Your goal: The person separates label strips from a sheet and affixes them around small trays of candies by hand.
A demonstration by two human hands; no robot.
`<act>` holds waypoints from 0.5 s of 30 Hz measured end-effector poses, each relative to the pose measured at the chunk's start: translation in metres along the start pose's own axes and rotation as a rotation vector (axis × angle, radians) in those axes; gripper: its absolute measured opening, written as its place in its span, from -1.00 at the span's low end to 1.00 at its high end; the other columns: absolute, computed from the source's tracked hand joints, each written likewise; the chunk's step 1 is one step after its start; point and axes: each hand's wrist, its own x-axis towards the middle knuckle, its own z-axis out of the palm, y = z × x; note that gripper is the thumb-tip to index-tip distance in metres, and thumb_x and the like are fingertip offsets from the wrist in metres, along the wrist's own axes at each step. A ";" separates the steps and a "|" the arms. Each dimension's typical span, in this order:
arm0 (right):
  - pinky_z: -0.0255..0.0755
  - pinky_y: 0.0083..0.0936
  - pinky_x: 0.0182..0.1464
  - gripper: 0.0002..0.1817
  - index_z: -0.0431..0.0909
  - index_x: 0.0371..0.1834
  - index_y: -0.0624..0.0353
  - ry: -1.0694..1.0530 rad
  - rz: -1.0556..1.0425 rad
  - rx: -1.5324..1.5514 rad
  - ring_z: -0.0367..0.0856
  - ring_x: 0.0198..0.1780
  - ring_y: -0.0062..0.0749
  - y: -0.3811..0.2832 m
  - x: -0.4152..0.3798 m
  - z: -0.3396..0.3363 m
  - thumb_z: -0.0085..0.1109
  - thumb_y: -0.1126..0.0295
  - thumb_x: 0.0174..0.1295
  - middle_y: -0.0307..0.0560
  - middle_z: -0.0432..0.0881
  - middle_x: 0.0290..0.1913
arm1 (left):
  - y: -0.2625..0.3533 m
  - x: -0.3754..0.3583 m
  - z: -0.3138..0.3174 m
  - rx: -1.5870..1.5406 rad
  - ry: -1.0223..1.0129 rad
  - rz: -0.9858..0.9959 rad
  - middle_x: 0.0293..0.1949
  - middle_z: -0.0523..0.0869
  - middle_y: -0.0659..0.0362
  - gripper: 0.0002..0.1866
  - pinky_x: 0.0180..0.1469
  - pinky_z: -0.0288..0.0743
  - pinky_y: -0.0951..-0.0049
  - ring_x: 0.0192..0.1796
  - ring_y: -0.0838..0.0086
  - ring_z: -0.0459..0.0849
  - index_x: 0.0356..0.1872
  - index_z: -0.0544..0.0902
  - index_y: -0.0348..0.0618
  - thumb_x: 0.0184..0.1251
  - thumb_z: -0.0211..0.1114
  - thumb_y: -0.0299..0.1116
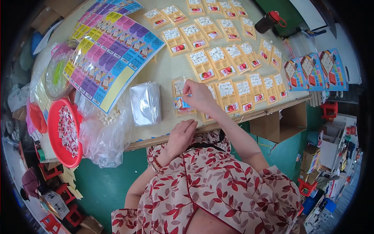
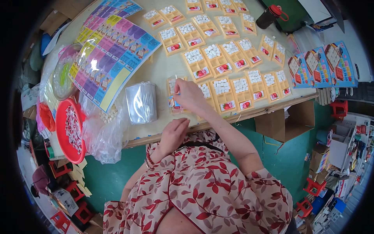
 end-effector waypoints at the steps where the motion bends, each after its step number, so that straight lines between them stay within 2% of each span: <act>1: 0.42 -0.52 -0.43 -0.81 0.47 -0.45 0.27 0.030 -0.001 -0.053 0.55 -0.51 -0.40 -0.003 -0.001 0.001 0.25 0.40 -0.02 -0.06 0.58 -0.53 | 0.002 0.003 -0.002 -0.001 0.004 0.006 -0.13 0.53 0.02 -0.66 -0.15 0.45 0.33 -0.16 0.19 0.54 -0.10 0.48 -0.25 0.05 0.30 -0.51; 3: 0.42 -0.49 -0.45 -0.79 0.47 -0.43 0.27 0.062 0.000 -0.104 0.55 -0.53 -0.35 -0.005 -0.003 0.000 0.25 0.37 0.00 -0.05 0.57 -0.54 | 0.008 0.006 -0.008 -0.088 0.271 -0.283 -0.11 0.52 0.01 -0.53 -0.08 0.45 0.30 -0.12 0.17 0.53 0.03 0.43 -0.27 0.04 0.32 -0.48; 4: 0.42 -0.48 -0.46 -0.79 0.45 -0.39 0.27 0.044 0.042 -0.016 0.55 -0.54 -0.37 -0.004 -0.004 0.000 0.23 0.36 0.04 -0.05 0.58 -0.53 | 0.012 0.013 -0.014 -0.087 0.273 -0.283 -0.11 0.52 0.01 -0.53 -0.08 0.45 0.30 -0.12 0.17 0.53 0.03 0.43 -0.27 0.04 0.32 -0.48; 6: 0.42 -0.48 -0.48 -0.78 0.44 -0.36 0.26 0.016 0.078 0.073 0.56 -0.55 -0.39 -0.007 -0.008 -0.001 0.22 0.35 0.08 -0.06 0.58 -0.52 | 0.015 0.031 -0.023 0.154 0.380 -0.312 -0.13 0.51 -0.09 -0.48 -0.08 0.44 0.25 -0.08 0.04 0.49 0.08 0.37 -0.34 0.07 0.31 -0.45; 8: 0.42 -0.56 -0.51 -0.81 0.43 -0.30 0.27 -0.085 0.197 0.335 0.58 -0.55 -0.47 -0.014 -0.013 -0.006 0.11 0.36 0.20 -0.06 0.58 -0.49 | 0.006 0.031 -0.019 0.178 0.318 -0.344 -0.15 0.52 -0.07 -0.49 -0.10 0.44 0.26 -0.11 0.06 0.48 0.08 0.37 -0.33 0.09 0.30 -0.44; 9: 0.42 -0.56 -0.51 -0.81 0.43 -0.30 0.27 -0.082 0.197 0.335 0.58 -0.55 -0.47 -0.016 -0.015 -0.006 0.11 0.36 0.20 -0.06 0.58 -0.49 | 0.002 0.032 -0.016 0.195 0.252 -0.369 -0.17 0.52 -0.05 -0.50 -0.12 0.44 0.26 -0.14 0.07 0.48 0.09 0.38 -0.33 0.10 0.30 -0.44; 11: 0.42 -0.55 -0.59 -0.82 0.42 -0.25 0.28 -0.072 0.314 0.665 0.60 -0.58 -0.47 -0.018 -0.019 -0.008 0.05 0.37 0.23 -0.05 0.61 -0.51 | -0.003 0.032 -0.017 0.198 0.249 -0.372 -0.18 0.52 -0.03 -0.51 -0.13 0.43 0.26 -0.17 0.10 0.48 0.08 0.39 -0.32 0.10 0.29 -0.44; 15: 0.42 -0.62 -0.60 -0.78 0.45 -0.22 0.31 -0.048 0.349 0.760 0.56 -0.61 -0.54 -0.009 -0.020 -0.021 0.02 0.33 0.28 -0.10 0.61 -0.48 | -0.008 0.027 -0.022 0.223 0.228 -0.404 -0.25 0.52 0.03 -0.58 -0.16 0.43 0.29 -0.21 0.19 0.50 0.06 0.43 -0.29 0.15 0.26 -0.45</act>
